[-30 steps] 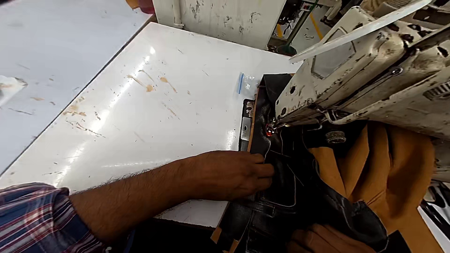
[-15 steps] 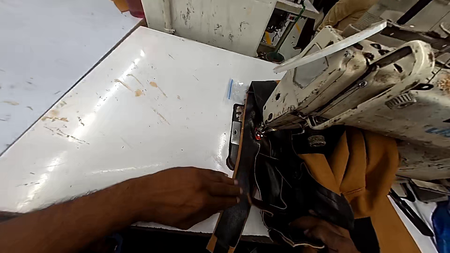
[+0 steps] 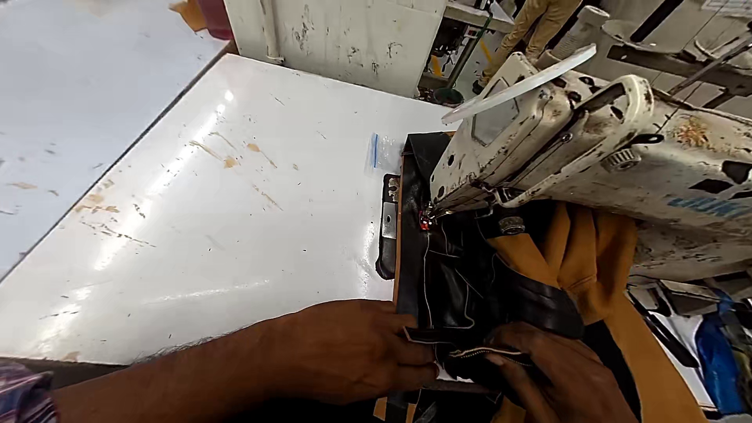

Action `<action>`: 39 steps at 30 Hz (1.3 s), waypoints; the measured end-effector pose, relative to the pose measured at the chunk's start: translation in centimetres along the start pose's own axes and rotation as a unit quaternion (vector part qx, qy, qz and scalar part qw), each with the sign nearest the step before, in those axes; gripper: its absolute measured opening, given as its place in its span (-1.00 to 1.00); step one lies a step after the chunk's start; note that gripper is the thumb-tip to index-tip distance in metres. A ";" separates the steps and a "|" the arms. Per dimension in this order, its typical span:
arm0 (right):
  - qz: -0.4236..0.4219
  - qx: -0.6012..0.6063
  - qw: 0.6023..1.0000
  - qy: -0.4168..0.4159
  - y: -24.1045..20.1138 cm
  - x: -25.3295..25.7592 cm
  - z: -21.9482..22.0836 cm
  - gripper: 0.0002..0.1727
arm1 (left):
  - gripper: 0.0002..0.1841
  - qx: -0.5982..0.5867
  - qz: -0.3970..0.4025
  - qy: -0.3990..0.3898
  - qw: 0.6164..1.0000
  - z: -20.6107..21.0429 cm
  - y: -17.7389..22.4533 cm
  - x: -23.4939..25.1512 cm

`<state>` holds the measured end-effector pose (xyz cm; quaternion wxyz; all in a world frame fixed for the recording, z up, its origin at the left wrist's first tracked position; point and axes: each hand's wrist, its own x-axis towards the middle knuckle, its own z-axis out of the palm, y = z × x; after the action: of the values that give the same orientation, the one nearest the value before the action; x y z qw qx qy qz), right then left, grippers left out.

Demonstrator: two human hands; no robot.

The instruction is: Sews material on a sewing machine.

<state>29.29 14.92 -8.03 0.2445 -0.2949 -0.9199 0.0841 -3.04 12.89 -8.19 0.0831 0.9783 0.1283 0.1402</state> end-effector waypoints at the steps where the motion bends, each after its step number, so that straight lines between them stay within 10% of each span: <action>1: -0.001 0.016 1.000 -0.013 -0.4 0.0 -0.4 -0.73 | -0.60 0.002 0.005 -0.010 1.000 -0.1 0.0 0.2; 17: -0.082 -0.080 0.986 -0.121 -4.1 1.0 0.0 -0.80 | -0.79 0.038 0.011 0.091 0.995 0.8 0.9 -2.4; 39: -0.033 -0.072 0.997 0.014 -6.3 -1.3 4.1 -0.67 | -0.74 -0.042 -0.028 0.109 0.993 1.0 1.4 -3.1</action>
<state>24.94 9.02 -10.23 0.2384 -0.2820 -0.9293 0.0055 -5.32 10.62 -9.70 0.1133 0.9488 0.1578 0.2492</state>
